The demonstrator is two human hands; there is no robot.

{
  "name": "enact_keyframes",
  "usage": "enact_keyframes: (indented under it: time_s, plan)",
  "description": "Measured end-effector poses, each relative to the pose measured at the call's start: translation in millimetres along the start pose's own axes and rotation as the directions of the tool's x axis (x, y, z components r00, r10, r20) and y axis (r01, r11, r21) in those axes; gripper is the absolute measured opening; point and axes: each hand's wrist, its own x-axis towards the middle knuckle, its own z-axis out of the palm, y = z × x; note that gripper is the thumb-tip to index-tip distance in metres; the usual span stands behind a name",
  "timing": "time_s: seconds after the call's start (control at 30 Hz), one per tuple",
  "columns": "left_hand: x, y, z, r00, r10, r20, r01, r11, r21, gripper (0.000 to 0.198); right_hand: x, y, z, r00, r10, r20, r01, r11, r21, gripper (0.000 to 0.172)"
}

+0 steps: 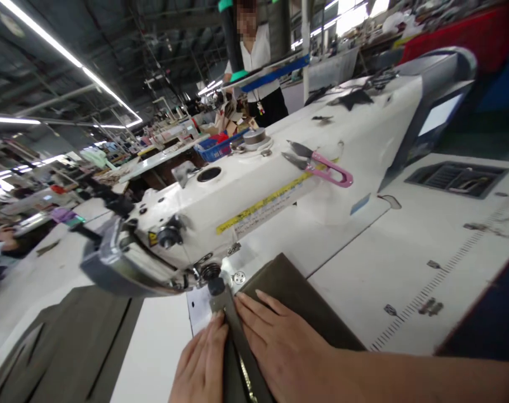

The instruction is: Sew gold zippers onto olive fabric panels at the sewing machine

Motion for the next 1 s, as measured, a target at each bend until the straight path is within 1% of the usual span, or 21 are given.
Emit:
enact_keyframes:
  time_s: [0.07, 0.13, 0.23, 0.3, 0.37, 0.43, 0.57, 0.7, 0.8, 0.9, 1.0]
  plan:
    - [3.1, 5.1, -3.8, 1.000, -0.001, -0.023, 0.001, 0.999, 0.033, 0.033, -2.3, -0.8, -6.4, 0.998, -0.030, 0.049, 0.030, 1.000, 0.005, 0.049]
    - [6.1, 11.5, -6.1, 0.994, -0.065, -0.089, 0.070, 0.996, 0.056, 0.032, -2.9, -3.0, -10.7, 0.996, -0.048, 0.071, 0.048, 0.999, -0.004, 0.050]
    - [9.1, 19.4, -7.0, 0.966, -0.171, -0.194, 0.187, 0.980, 0.066, 0.032, -2.5, -7.6, -10.6, 0.996, -0.072, 0.044, 0.073, 0.997, -0.031, 0.052]
    - [9.3, 22.2, -6.8, 0.958, -0.176, -0.225, 0.199, 0.977, 0.081, 0.032, -3.0, -9.6, -7.9, 0.997, -0.077, 0.018, 0.079, 0.995, -0.064, 0.053]
    - [8.1, 23.3, -6.1, 0.963, -0.152, -0.224, 0.178, 0.979, 0.099, 0.034, -4.1, -10.4, -5.7, 0.996, -0.089, 0.015, 0.090, 0.990, -0.110, 0.055]
    - [6.3, 23.7, -4.9, 0.962, -0.155, -0.226, 0.182, 0.978, 0.102, 0.036, -4.9, -10.6, -5.3, 0.993, -0.110, 0.030, 0.113, 0.983, -0.146, 0.056]
    - [2.4, 24.4, -1.3, 0.966, -0.179, -0.184, 0.195, 0.978, 0.071, 0.035, -4.1, -11.4, -6.5, 0.990, -0.135, 0.032, 0.138, 0.976, -0.171, 0.059]
    - [2.7, 22.7, 1.1, 0.969, -0.171, -0.177, 0.180, 0.983, 0.038, 0.035, -1.0, -9.6, -3.1, 0.986, -0.163, 0.041, 0.168, 0.959, -0.226, 0.061]
    - [9.1, 17.1, 2.9, 0.969, -0.187, -0.161, 0.190, 0.982, 0.004, 0.036, 4.9, -4.5, 1.1, 0.987, -0.156, 0.030, 0.158, 0.956, -0.249, 0.059]
    - [17.6, 8.9, 7.5, 0.965, -0.220, -0.142, 0.219, 0.975, -0.024, 0.035, 14.5, 2.1, 3.0, 0.989, -0.150, 0.006, 0.147, 0.961, -0.234, 0.057]
    - [21.7, 1.4, 14.4, 0.960, -0.230, -0.160, 0.225, 0.973, -0.044, 0.033, 22.8, 8.4, 4.1, 0.987, -0.163, -0.002, 0.159, 0.962, -0.224, 0.058]
